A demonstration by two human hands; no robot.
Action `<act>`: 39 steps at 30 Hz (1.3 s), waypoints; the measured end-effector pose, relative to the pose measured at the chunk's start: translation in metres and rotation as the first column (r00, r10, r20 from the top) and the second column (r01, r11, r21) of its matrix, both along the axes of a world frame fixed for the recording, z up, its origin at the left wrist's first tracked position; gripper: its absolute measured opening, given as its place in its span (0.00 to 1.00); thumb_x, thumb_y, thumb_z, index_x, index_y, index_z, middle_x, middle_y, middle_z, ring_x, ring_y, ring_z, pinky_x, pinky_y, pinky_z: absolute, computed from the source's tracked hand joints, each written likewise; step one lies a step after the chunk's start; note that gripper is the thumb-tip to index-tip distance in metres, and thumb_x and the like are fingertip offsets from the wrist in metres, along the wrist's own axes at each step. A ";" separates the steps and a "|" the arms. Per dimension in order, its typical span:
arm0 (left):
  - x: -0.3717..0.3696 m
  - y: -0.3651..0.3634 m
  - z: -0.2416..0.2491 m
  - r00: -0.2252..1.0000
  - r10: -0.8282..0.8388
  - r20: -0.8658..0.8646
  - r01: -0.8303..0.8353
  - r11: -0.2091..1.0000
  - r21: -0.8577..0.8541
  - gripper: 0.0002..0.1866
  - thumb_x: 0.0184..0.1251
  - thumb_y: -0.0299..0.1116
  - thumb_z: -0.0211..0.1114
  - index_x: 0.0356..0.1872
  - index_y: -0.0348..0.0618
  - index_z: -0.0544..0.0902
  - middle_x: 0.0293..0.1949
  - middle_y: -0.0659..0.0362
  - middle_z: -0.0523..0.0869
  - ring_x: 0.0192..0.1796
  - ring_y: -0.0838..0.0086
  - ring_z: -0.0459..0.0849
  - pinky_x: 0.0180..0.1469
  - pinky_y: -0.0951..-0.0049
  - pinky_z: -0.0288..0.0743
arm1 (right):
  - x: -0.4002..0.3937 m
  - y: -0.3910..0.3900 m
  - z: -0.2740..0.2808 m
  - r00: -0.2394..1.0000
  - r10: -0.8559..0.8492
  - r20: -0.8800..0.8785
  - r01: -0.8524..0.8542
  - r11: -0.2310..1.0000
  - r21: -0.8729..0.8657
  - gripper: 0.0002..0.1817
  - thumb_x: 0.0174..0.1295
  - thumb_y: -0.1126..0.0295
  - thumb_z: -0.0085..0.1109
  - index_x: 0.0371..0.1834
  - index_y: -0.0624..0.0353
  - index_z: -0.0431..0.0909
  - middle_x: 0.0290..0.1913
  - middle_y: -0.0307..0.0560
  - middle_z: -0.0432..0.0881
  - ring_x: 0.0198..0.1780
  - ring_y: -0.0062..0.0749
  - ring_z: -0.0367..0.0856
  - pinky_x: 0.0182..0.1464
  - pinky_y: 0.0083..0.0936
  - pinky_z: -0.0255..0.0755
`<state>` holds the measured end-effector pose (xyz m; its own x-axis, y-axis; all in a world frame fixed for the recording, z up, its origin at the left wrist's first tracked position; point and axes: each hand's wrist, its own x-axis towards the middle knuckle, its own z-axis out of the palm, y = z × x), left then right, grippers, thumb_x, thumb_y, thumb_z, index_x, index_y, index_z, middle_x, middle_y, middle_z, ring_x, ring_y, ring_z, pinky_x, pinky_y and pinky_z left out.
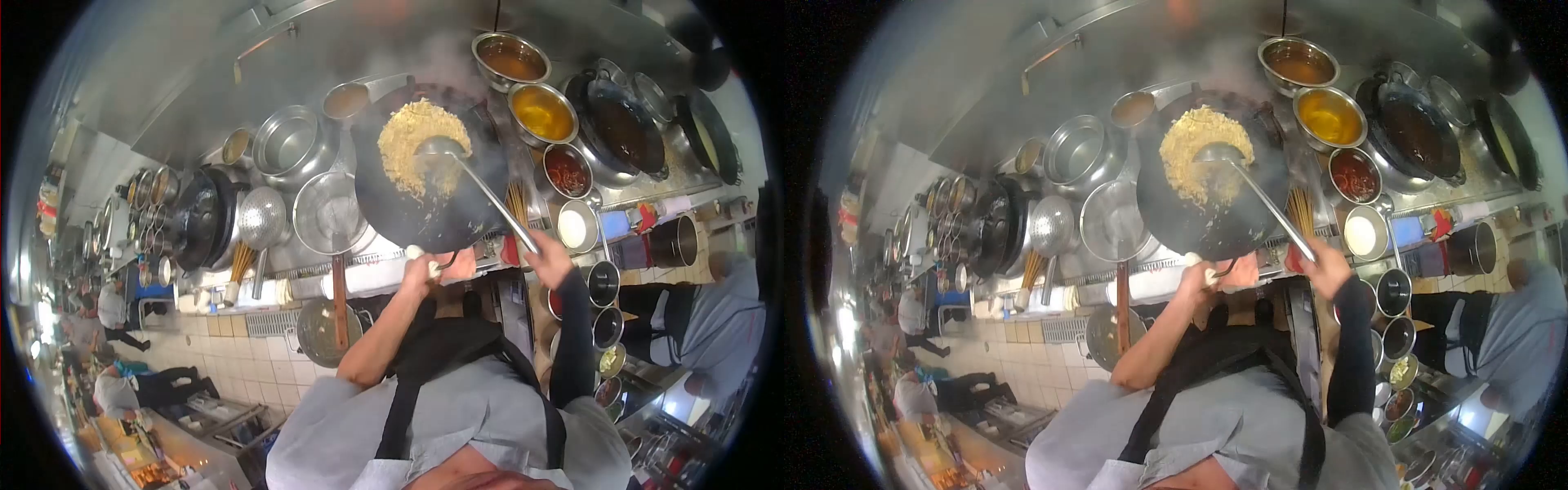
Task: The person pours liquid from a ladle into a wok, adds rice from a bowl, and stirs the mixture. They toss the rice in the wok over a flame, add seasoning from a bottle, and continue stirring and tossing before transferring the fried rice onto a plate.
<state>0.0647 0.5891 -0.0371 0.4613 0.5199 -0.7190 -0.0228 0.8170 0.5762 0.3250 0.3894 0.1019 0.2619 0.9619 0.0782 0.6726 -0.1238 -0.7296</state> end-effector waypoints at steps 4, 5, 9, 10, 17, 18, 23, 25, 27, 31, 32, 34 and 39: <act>-0.054 0.045 -0.001 0.992 0.117 0.054 -0.114 0.992 -0.053 0.05 0.65 0.30 0.63 0.40 0.43 0.80 0.34 0.56 0.84 0.31 0.70 0.84 0.22 0.73 0.73 | -0.046 -0.030 -0.016 0.954 -0.298 -0.028 0.284 0.929 -0.237 0.25 0.69 0.72 0.62 0.70 0.64 0.73 0.51 0.67 0.86 0.51 0.61 0.88 0.54 0.40 0.80; -0.056 0.058 0.004 0.993 0.050 0.102 -0.047 0.998 -0.037 0.06 0.65 0.30 0.63 0.41 0.43 0.79 0.34 0.57 0.84 0.32 0.71 0.84 0.22 0.73 0.73 | -0.057 -0.024 -0.030 0.936 -0.352 -0.008 0.346 0.922 -0.172 0.25 0.70 0.71 0.62 0.70 0.64 0.73 0.51 0.68 0.86 0.53 0.61 0.88 0.55 0.41 0.80; -0.056 0.023 -0.012 0.995 0.018 -0.100 0.028 0.898 0.440 0.05 0.64 0.27 0.62 0.37 0.38 0.78 0.31 0.57 0.83 0.29 0.71 0.83 0.26 0.66 0.76 | -0.102 0.018 -0.073 0.843 -0.538 0.011 0.536 0.842 0.062 0.27 0.72 0.68 0.61 0.73 0.62 0.70 0.51 0.72 0.85 0.54 0.70 0.84 0.56 0.50 0.77; -0.054 0.010 -0.035 0.991 0.078 -0.107 -0.003 0.822 0.569 0.04 0.62 0.26 0.62 0.37 0.39 0.78 0.29 0.58 0.82 0.27 0.72 0.82 0.25 0.67 0.75 | -0.112 0.035 -0.097 0.818 -0.573 0.043 0.563 0.814 0.145 0.26 0.73 0.67 0.61 0.72 0.62 0.70 0.47 0.69 0.86 0.48 0.65 0.86 0.51 0.49 0.79; -0.088 0.009 0.016 0.994 -0.086 -0.067 0.099 0.970 0.223 0.05 0.62 0.25 0.63 0.38 0.41 0.79 0.27 0.59 0.81 0.24 0.70 0.81 0.21 0.71 0.68 | -0.189 0.090 -0.025 -0.406 -0.328 -0.853 0.233 0.865 -0.444 0.17 0.81 0.63 0.53 0.64 0.61 0.71 0.35 0.40 0.74 0.21 0.19 0.67 0.21 0.18 0.65; -0.097 0.013 0.027 0.995 -0.099 -0.030 0.102 0.989 0.108 0.04 0.62 0.24 0.63 0.37 0.41 0.79 0.27 0.58 0.80 0.23 0.69 0.80 0.20 0.72 0.67 | -0.184 0.082 -0.024 -0.617 -0.219 -0.756 0.169 0.901 -0.399 0.17 0.82 0.63 0.53 0.64 0.61 0.71 0.33 0.39 0.72 0.22 0.18 0.67 0.20 0.18 0.65; -0.130 0.014 0.048 0.993 -0.094 0.069 0.109 0.956 -0.272 0.05 0.67 0.27 0.64 0.42 0.43 0.78 0.31 0.55 0.82 0.25 0.68 0.80 0.20 0.76 0.67 | -0.214 0.026 0.009 -0.889 -0.044 -0.455 0.107 0.948 -0.301 0.14 0.83 0.64 0.50 0.61 0.63 0.72 0.33 0.39 0.71 0.23 0.17 0.67 0.20 0.16 0.62; -0.132 0.020 0.036 0.986 -0.142 0.090 0.162 0.941 -0.296 0.06 0.68 0.29 0.64 0.42 0.42 0.77 0.32 0.54 0.82 0.26 0.65 0.82 0.18 0.76 0.67 | -0.233 0.008 0.014 -0.866 -0.027 -0.500 0.148 0.940 -0.307 0.14 0.83 0.65 0.50 0.62 0.62 0.72 0.32 0.37 0.70 0.22 0.14 0.66 0.19 0.13 0.61; -0.130 0.021 0.032 0.976 -0.188 0.108 0.211 0.938 -0.276 0.06 0.68 0.29 0.64 0.41 0.43 0.77 0.32 0.54 0.82 0.26 0.65 0.82 0.18 0.76 0.67 | -0.250 -0.012 0.014 -0.837 -0.008 -0.548 0.180 0.941 -0.288 0.14 0.83 0.65 0.50 0.62 0.62 0.72 0.32 0.36 0.69 0.22 0.13 0.65 0.18 0.13 0.60; -0.117 0.005 0.049 0.990 -0.137 0.039 0.137 0.990 -0.015 0.04 0.66 0.27 0.63 0.34 0.40 0.77 0.26 0.56 0.79 0.23 0.68 0.80 0.18 0.75 0.64 | -0.286 -0.057 0.026 -0.699 -0.013 -0.715 0.269 0.922 -0.280 0.14 0.83 0.66 0.50 0.65 0.60 0.72 0.31 0.33 0.67 0.21 0.11 0.61 0.17 0.11 0.58; -0.115 -0.002 0.053 0.989 -0.144 0.043 0.140 0.987 0.075 0.05 0.65 0.27 0.63 0.30 0.39 0.77 0.25 0.57 0.79 0.22 0.70 0.79 0.18 0.75 0.62 | -0.296 -0.071 0.029 -0.669 -0.008 -0.743 0.289 0.918 -0.270 0.14 0.82 0.67 0.51 0.65 0.59 0.72 0.31 0.33 0.66 0.22 0.10 0.61 0.17 0.11 0.57; -0.127 -0.023 0.073 0.975 -0.217 0.038 0.206 0.961 0.186 0.04 0.65 0.27 0.63 0.31 0.39 0.78 0.25 0.58 0.79 0.22 0.71 0.79 0.18 0.75 0.62 | -0.317 -0.103 0.034 -0.604 -0.008 -0.797 0.329 0.908 -0.259 0.15 0.82 0.68 0.51 0.66 0.58 0.72 0.31 0.32 0.66 0.22 0.10 0.60 0.16 0.11 0.56; -0.198 -0.096 0.106 0.911 -0.407 -0.063 0.404 0.854 0.328 0.04 0.63 0.26 0.64 0.30 0.42 0.78 0.25 0.61 0.79 0.20 0.76 0.76 0.18 0.75 0.63 | -0.389 -0.199 0.044 -0.527 -0.015 -0.849 0.429 0.858 -0.282 0.15 0.82 0.70 0.51 0.67 0.58 0.72 0.30 0.32 0.66 0.20 0.08 0.60 0.15 0.12 0.54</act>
